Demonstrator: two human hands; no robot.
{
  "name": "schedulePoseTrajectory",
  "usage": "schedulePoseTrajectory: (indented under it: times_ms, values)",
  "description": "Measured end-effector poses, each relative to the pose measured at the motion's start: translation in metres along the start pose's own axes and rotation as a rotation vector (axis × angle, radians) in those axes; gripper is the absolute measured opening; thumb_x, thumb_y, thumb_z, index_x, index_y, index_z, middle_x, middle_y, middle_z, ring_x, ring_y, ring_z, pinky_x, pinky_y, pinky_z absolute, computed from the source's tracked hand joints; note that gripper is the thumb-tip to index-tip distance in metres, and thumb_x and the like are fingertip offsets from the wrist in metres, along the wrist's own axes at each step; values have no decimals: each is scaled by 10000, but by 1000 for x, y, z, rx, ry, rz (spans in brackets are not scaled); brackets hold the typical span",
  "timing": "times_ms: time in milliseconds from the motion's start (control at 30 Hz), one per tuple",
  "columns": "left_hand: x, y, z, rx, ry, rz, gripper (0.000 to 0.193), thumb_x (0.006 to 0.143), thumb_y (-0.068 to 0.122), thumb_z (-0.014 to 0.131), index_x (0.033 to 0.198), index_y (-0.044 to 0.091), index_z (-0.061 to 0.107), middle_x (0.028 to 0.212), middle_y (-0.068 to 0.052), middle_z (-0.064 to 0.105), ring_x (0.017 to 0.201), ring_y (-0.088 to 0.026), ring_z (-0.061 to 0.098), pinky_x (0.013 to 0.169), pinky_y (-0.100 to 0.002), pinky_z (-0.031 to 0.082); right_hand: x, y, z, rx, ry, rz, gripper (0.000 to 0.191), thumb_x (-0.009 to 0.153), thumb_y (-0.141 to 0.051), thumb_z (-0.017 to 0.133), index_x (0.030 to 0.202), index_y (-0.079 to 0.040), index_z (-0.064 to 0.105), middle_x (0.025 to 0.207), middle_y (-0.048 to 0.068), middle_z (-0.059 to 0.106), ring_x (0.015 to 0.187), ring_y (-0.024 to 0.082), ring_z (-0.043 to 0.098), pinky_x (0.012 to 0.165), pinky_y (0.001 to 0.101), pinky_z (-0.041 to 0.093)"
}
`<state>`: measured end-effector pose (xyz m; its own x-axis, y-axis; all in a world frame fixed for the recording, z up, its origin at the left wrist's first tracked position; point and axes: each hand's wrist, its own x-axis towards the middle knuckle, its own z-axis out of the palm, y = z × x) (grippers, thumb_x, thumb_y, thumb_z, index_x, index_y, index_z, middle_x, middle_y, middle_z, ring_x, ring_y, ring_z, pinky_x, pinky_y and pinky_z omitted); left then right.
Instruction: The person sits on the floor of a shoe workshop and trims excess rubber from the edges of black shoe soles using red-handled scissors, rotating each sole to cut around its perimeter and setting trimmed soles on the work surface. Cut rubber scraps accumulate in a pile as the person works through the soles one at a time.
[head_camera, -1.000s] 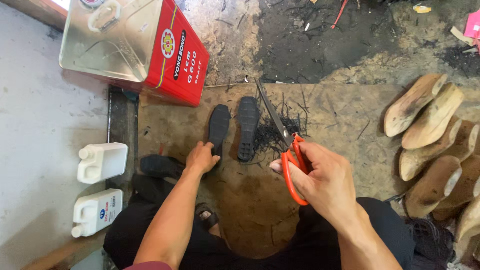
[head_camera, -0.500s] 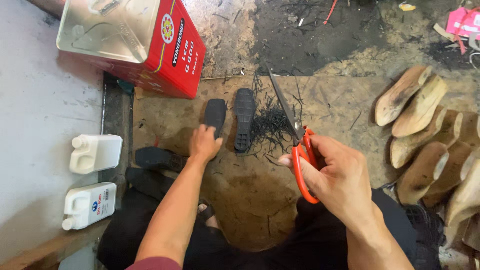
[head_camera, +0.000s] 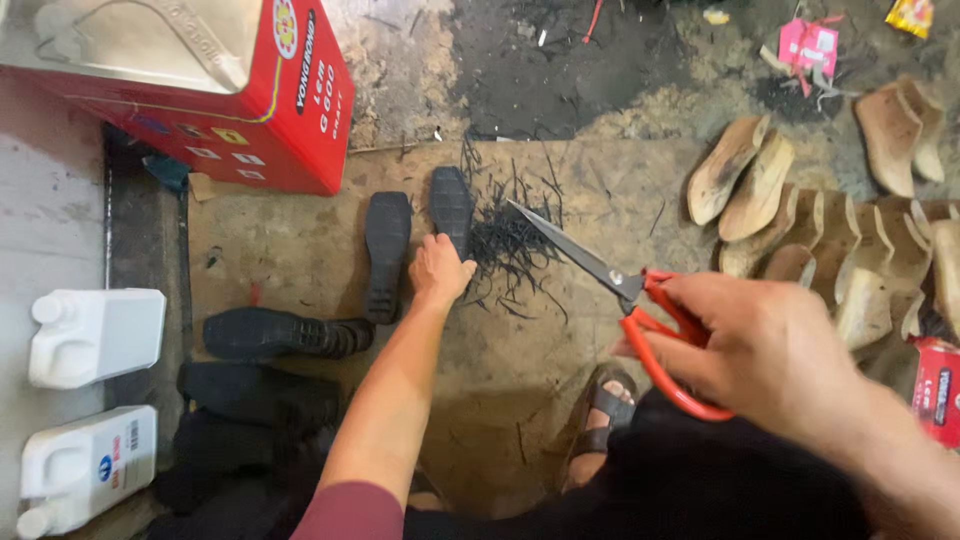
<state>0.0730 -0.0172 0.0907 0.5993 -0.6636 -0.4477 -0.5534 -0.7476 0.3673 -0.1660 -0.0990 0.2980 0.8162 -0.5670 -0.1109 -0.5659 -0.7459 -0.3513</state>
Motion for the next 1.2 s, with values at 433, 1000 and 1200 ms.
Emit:
schedulePoseTrajectory:
  times_ms: [433,1000,1200]
  values:
    - [32,-31,5,-1037,11,-57,491,877,357,788,1214,9,701,1064,-108,751,1002,-273,726,886,-421,575,85,50,109,-83,-354,-183,448,795,-579,709,899,-144,728,690,147,692,656,401,670,577,504,514]
    - [21,-13,84,-1930,-167,399,230,1050,19,619,1275,59,636,1187,-90,706,1051,-219,680,867,-393,587,65,137,187,732,-372,269,370,889,-416,715,1072,-95,735,649,-16,562,590,88,480,522,316,406]
    - [15,-23,78,-1882,-49,418,319,985,-11,609,1282,106,611,1214,-65,678,1086,-195,686,889,-397,608,33,136,177,553,-325,164,408,825,-445,751,1029,-92,729,681,80,642,616,174,568,572,366,489]
